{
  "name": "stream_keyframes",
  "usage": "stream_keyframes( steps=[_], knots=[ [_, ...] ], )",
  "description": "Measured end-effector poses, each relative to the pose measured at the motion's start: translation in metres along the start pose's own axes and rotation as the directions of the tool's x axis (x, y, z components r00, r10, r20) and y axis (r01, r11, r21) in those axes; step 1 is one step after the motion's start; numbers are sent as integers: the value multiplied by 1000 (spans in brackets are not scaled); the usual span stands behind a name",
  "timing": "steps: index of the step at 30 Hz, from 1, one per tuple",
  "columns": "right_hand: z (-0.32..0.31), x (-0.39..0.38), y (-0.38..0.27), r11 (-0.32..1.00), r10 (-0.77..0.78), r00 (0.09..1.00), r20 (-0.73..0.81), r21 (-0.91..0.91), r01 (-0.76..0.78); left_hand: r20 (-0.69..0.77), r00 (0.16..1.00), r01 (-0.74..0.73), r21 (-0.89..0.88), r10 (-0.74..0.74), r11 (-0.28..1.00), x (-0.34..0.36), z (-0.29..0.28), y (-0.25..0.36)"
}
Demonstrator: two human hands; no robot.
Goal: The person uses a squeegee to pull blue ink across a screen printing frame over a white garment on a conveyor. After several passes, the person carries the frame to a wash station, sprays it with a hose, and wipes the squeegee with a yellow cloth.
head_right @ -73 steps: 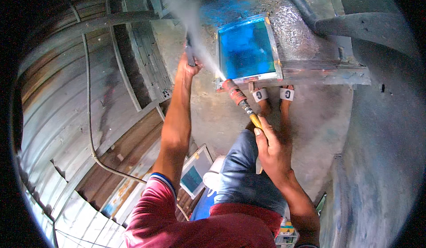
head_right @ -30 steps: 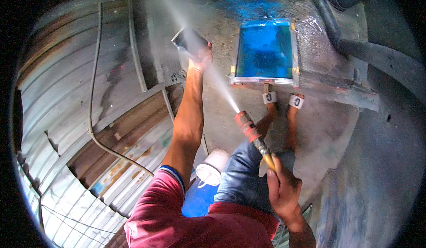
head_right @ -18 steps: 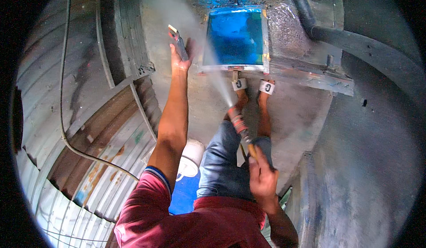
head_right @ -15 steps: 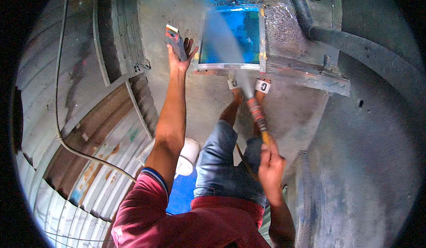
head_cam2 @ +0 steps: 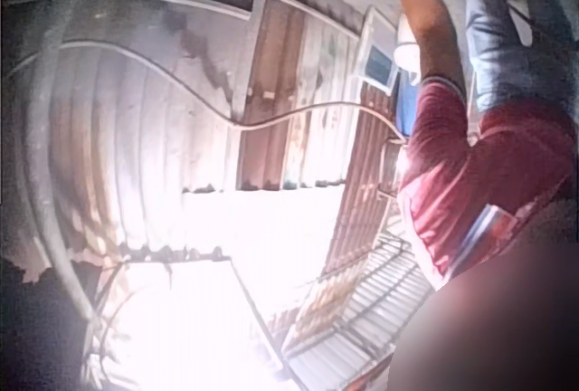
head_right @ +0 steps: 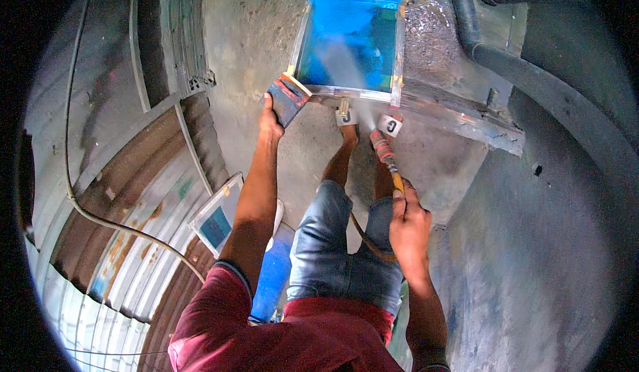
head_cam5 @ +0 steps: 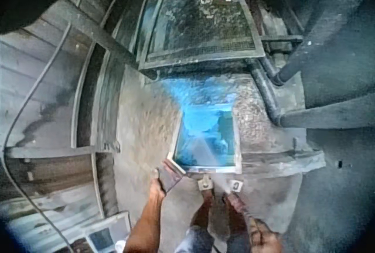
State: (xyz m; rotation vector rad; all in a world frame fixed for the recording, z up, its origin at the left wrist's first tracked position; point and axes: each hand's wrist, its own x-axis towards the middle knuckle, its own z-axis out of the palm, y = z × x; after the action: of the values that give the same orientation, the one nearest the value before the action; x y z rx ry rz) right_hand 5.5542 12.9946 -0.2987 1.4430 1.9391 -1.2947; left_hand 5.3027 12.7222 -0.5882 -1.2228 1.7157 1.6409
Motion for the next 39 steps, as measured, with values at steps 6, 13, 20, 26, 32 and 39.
stream_keyframes(
  steps=[6,13,20,26,32,39],
  knots=[
    [25,44,-6,994,-103,995,15,-21,103,3,999,-38,246,38,968,43,-1,13],
    [37,56,-12,998,-34,999,40,-51,36,143,983,54,369,-114,928,74,23,-3],
    [28,45,-7,995,63,998,-4,79,-62,321,915,145,305,-245,941,56,32,17],
    [16,29,-6,988,103,995,-18,116,-100,384,905,106,207,-180,973,37,47,34],
    [4,10,0,994,23,996,-90,106,-13,403,914,-161,251,48,955,-36,88,96],
    [3,-1,12,983,-60,989,-136,165,82,499,839,-537,694,216,480,-79,108,171]
  ],
)
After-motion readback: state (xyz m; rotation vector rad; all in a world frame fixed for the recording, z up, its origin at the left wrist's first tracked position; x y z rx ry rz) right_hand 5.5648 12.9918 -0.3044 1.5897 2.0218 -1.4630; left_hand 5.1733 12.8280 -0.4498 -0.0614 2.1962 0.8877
